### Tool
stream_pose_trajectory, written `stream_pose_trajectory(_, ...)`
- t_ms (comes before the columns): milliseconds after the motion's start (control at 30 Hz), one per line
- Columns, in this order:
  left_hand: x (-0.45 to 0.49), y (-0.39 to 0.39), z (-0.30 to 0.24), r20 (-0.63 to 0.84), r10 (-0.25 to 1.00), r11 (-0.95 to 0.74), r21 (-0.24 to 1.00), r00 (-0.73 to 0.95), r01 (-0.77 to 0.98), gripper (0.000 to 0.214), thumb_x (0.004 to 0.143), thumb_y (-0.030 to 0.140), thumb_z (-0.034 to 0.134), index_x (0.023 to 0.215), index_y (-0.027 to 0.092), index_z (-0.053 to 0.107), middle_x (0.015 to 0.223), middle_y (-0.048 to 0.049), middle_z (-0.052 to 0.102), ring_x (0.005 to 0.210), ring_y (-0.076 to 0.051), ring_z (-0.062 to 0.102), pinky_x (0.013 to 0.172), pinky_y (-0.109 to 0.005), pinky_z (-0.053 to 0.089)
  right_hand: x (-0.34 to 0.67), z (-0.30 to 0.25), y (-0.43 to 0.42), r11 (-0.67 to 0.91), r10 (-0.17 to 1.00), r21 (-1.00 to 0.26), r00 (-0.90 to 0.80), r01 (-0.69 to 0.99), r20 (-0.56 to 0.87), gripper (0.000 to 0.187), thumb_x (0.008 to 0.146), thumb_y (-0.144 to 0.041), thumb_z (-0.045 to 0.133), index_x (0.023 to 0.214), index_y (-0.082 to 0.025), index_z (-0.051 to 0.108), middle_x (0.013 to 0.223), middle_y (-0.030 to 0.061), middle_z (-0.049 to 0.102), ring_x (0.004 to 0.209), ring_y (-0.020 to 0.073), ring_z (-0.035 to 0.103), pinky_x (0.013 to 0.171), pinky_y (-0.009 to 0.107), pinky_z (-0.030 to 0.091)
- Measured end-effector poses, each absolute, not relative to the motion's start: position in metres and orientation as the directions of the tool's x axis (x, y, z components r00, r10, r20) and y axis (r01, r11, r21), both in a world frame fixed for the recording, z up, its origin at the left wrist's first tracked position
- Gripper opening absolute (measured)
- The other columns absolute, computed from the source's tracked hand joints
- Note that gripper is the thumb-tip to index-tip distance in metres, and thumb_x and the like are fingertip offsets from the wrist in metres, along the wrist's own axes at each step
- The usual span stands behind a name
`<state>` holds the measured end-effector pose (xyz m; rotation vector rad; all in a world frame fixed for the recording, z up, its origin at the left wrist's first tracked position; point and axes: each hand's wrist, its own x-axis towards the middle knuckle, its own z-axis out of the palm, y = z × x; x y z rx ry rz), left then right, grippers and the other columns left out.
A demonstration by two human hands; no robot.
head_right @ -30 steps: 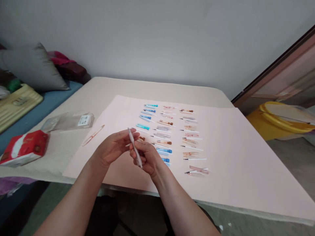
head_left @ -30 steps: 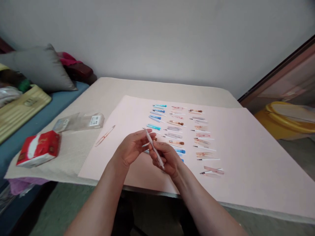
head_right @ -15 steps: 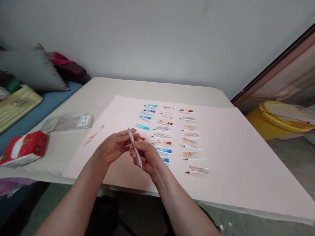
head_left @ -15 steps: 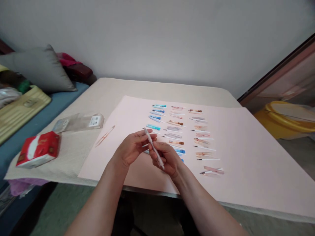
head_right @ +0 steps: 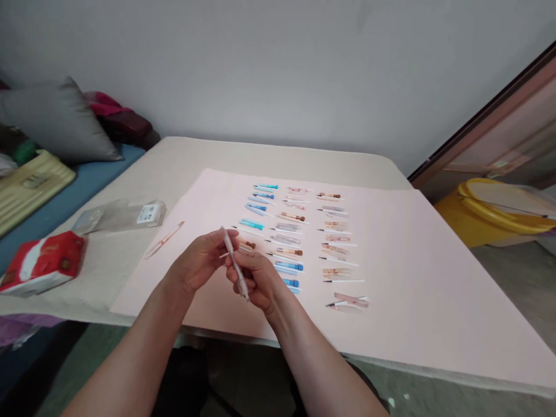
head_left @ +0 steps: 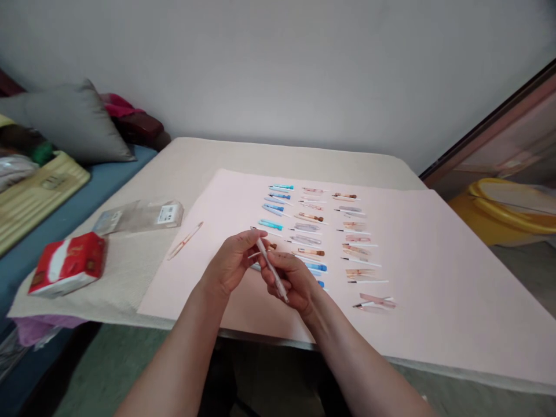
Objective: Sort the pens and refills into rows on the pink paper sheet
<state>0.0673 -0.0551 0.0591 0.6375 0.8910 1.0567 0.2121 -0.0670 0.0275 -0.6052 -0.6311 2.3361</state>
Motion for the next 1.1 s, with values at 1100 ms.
stream_pose_trajectory(1100, 0.0673, -0.0540, 0.0575, -0.254, 0.934, 0.349, 0.796, 0.251, -0.494, 0.012, 0.069, 0.019, 0.068, 0.077, 0.012, 0.062, 0.071, -0.0043, 0.062, 0.064, -0.012, 0.056, 0.067, -0.026, 0.042, 0.2133, 0.0298, -0.0662, -0.663, 0.686, -0.590, -0.689, -0.461, -0.233, 0.022, 0.085, -0.035, 0.050, 0.081, -0.013, 0.054, 0.051, -0.0019, 0.058, 0.029, 0.0000, 0.014, 0.028, 0.012, 0.017)
